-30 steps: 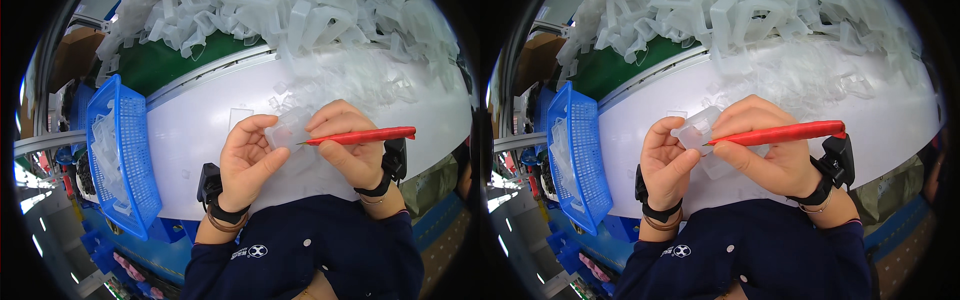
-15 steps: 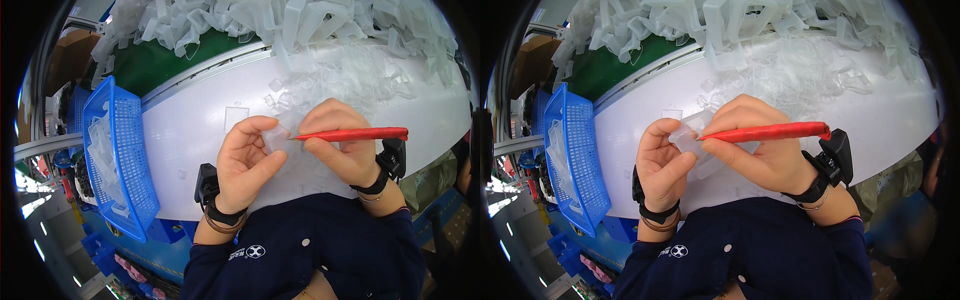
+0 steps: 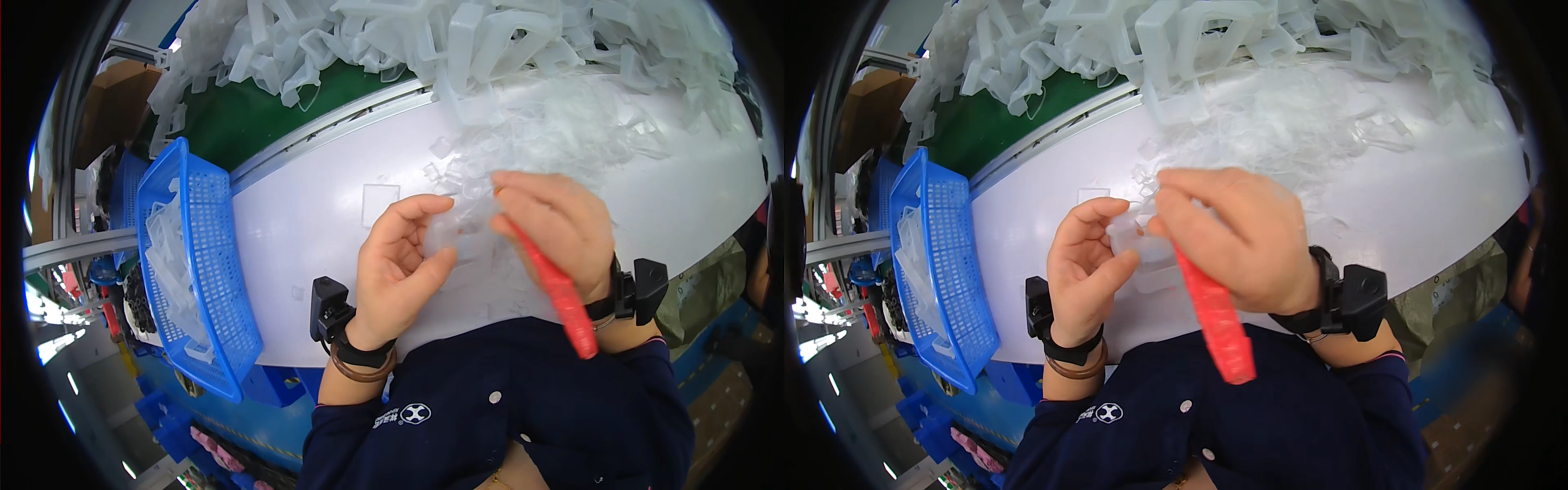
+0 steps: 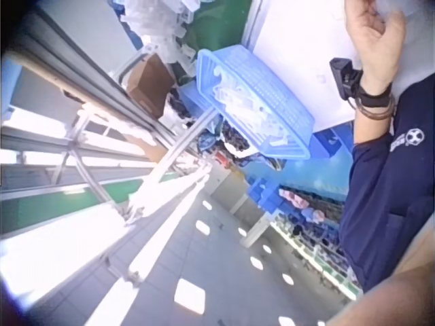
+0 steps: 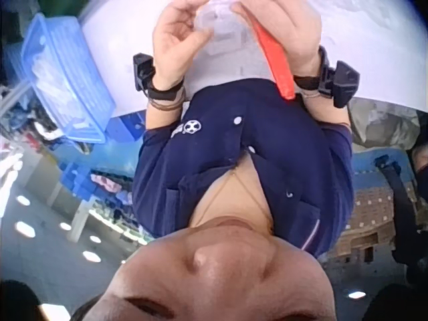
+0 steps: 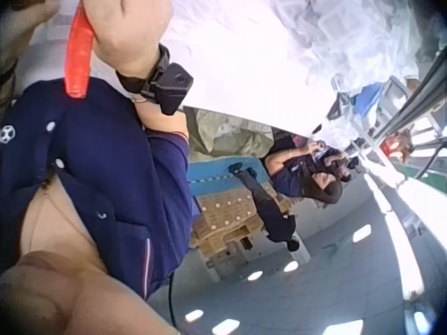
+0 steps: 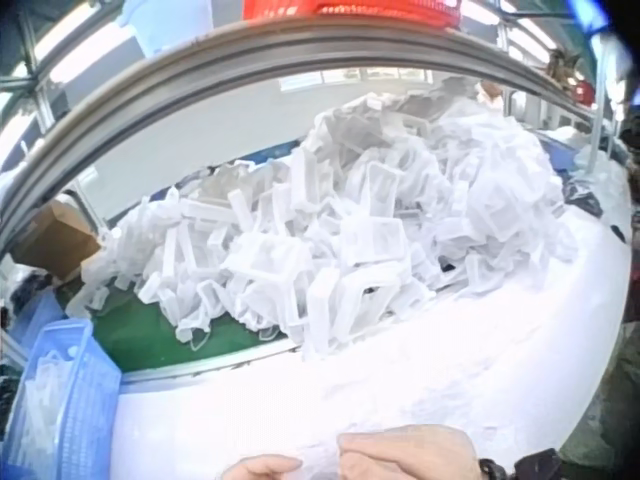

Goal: Trimming excess material from molded plastic components using a hand tool.

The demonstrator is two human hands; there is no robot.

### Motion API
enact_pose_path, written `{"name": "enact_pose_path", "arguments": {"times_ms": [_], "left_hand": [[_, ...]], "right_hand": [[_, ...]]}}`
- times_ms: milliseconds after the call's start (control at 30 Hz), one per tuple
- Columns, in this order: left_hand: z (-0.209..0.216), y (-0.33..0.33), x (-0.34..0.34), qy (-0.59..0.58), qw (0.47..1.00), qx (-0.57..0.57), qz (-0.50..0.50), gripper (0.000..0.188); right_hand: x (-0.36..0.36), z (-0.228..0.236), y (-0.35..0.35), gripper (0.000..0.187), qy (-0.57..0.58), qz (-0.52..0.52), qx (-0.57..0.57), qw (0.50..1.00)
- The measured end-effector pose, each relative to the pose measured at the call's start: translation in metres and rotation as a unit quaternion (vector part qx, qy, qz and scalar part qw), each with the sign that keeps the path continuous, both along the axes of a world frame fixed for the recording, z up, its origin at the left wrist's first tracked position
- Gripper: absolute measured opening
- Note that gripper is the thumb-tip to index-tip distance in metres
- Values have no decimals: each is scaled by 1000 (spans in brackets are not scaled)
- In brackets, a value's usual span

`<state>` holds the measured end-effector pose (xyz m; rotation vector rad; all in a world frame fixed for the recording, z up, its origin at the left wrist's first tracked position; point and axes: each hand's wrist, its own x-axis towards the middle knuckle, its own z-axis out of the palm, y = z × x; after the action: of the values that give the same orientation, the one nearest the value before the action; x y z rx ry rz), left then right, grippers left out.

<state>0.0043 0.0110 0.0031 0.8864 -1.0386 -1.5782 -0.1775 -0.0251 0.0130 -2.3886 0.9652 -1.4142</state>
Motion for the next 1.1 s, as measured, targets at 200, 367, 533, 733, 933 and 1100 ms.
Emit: {"name": "enact_pose_path", "arguments": {"times_ms": [200,367,533,733,933,1100], "left_hand": [[1,0,11,-37,994,-22,-100,40],[7,-2,4,-13,998,33,-58,33],[6,2,1,-116,993,22,18,26],[3,3,0,-96,995,0,-2,24],[5,1,-1,-78,997,18,-7,24],[3,2,-1,-64,998,10,-5,23]], "right_hand": [[-22,13,-19,13,-300,-84,72,947],[-33,5,-19,7,-34,-72,263,961],[-13,8,-6,9,-161,49,239,956],[3,-3,1,11,-205,148,289,923],[3,-6,1,12,-200,155,295,921],[5,-5,2,12,-204,155,294,921]]}}
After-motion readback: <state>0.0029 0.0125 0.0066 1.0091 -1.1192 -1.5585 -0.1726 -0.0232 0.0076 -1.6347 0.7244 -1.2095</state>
